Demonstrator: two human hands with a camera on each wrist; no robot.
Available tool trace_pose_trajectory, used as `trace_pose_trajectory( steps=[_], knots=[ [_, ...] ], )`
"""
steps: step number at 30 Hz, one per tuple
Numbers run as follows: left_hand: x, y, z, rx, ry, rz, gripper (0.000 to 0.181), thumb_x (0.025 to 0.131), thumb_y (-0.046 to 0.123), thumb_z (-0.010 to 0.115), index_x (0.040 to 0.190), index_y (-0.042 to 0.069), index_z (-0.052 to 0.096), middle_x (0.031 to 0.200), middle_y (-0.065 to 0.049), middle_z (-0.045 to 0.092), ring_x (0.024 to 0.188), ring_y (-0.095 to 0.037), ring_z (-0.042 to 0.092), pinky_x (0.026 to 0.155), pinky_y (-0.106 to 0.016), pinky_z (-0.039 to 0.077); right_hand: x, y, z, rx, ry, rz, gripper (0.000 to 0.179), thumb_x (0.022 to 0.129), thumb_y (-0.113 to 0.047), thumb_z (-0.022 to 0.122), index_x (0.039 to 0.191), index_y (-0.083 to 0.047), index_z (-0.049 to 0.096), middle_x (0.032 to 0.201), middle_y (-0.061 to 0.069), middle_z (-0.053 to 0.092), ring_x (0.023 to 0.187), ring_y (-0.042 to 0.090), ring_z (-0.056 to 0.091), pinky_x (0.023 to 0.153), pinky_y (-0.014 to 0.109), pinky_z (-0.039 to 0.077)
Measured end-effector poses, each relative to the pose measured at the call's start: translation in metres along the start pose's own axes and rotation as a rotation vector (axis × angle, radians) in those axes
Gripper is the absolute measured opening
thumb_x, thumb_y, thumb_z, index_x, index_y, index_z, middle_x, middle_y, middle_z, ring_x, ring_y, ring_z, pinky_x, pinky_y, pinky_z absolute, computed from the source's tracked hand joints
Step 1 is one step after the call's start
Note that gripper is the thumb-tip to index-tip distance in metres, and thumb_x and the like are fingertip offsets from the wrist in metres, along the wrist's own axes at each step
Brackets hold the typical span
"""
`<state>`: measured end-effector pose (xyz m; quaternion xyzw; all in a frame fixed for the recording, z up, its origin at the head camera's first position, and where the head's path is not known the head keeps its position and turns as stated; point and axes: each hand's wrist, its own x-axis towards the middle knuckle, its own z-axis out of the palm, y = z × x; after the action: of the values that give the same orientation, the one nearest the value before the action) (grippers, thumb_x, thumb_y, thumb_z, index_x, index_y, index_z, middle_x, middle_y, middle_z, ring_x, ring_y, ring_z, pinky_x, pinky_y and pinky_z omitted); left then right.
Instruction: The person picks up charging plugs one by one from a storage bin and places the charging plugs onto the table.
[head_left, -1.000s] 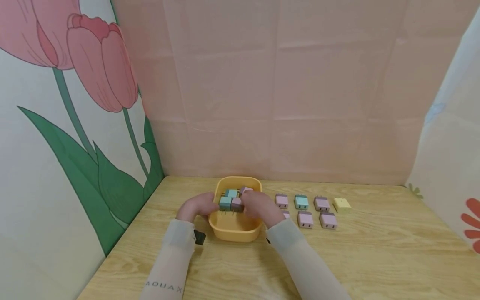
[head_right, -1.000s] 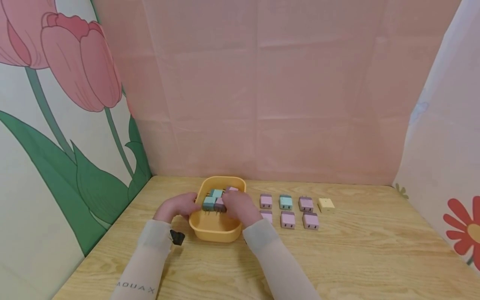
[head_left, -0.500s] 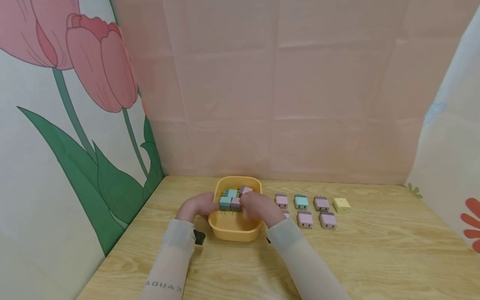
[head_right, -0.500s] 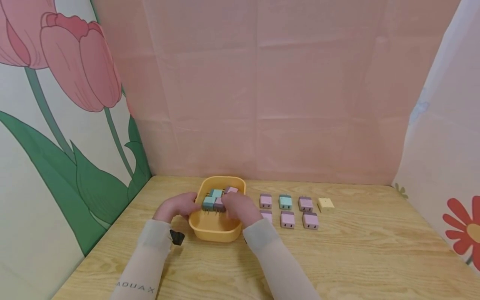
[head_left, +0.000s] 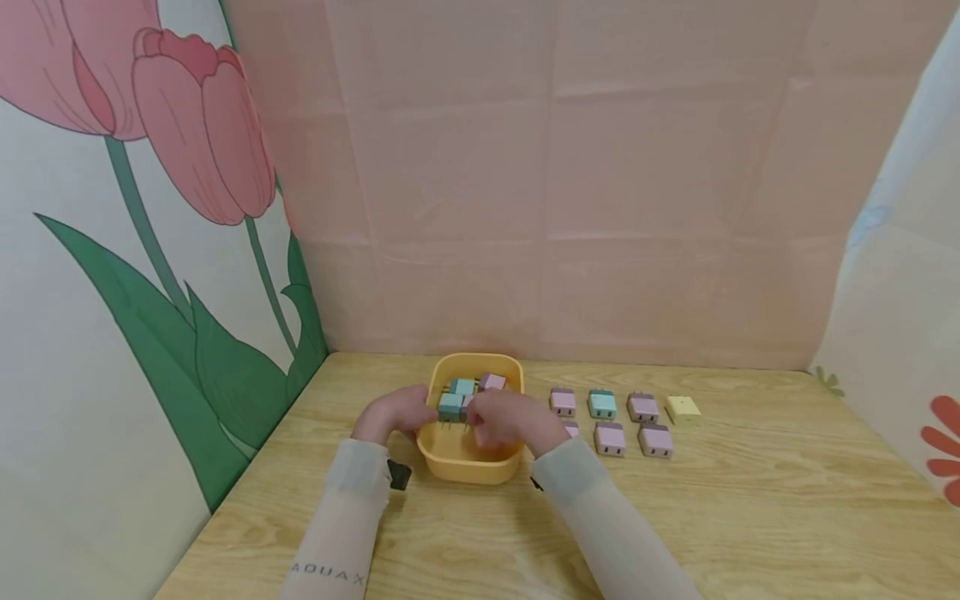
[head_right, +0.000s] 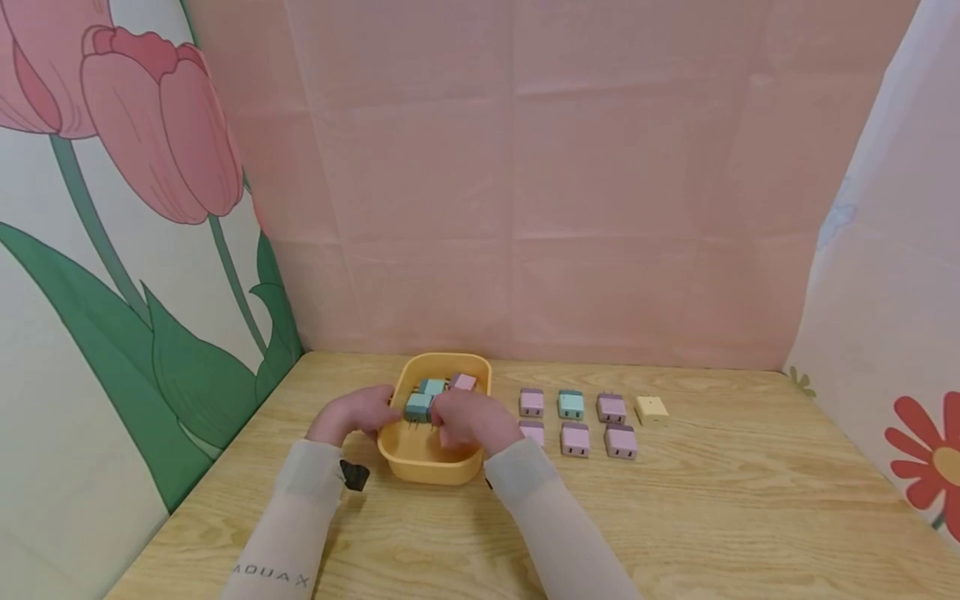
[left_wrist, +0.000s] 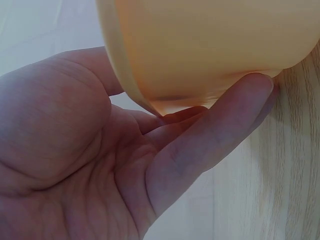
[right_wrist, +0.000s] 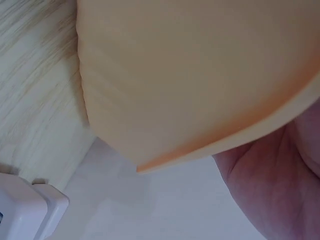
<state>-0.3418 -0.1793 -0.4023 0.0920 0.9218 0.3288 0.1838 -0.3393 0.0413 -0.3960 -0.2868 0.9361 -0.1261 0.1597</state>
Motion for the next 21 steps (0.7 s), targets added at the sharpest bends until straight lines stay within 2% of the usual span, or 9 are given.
trace_pose_trajectory(
  steps=[8, 21],
  knots=[
    [-0.0003, -0.0008, -0.0007, -0.008, -0.007, 0.009, 0.026, 0.103, 0.01, 0.056, 0.124, -0.003, 0.063, 0.107, -0.02, 0.076, 0.078, -0.02, 0.073, 0.072, -0.032, 0.061, 0.0008, -0.0003, 0.0004, 0.011, -0.016, 0.045, 0.022, 0.1, -0.015, 0.076, 0.122, -0.014, 0.076, 0.105, 0.001, 0.068, 0.098, 0.021, 0.062, 0.091, 0.036, 0.055],
    [-0.0014, 0.001, -0.0007, -0.027, -0.006, 0.001, 0.032, 0.104, 0.01, 0.056, 0.131, -0.004, 0.062, 0.108, -0.02, 0.075, 0.08, -0.022, 0.074, 0.072, -0.032, 0.06, 0.0025, 0.003, 0.0019, 0.012, -0.016, 0.023, 0.015, 0.097, -0.013, 0.08, 0.111, -0.016, 0.074, 0.101, 0.0, 0.067, 0.096, 0.019, 0.062, 0.089, 0.034, 0.054]
  ],
)
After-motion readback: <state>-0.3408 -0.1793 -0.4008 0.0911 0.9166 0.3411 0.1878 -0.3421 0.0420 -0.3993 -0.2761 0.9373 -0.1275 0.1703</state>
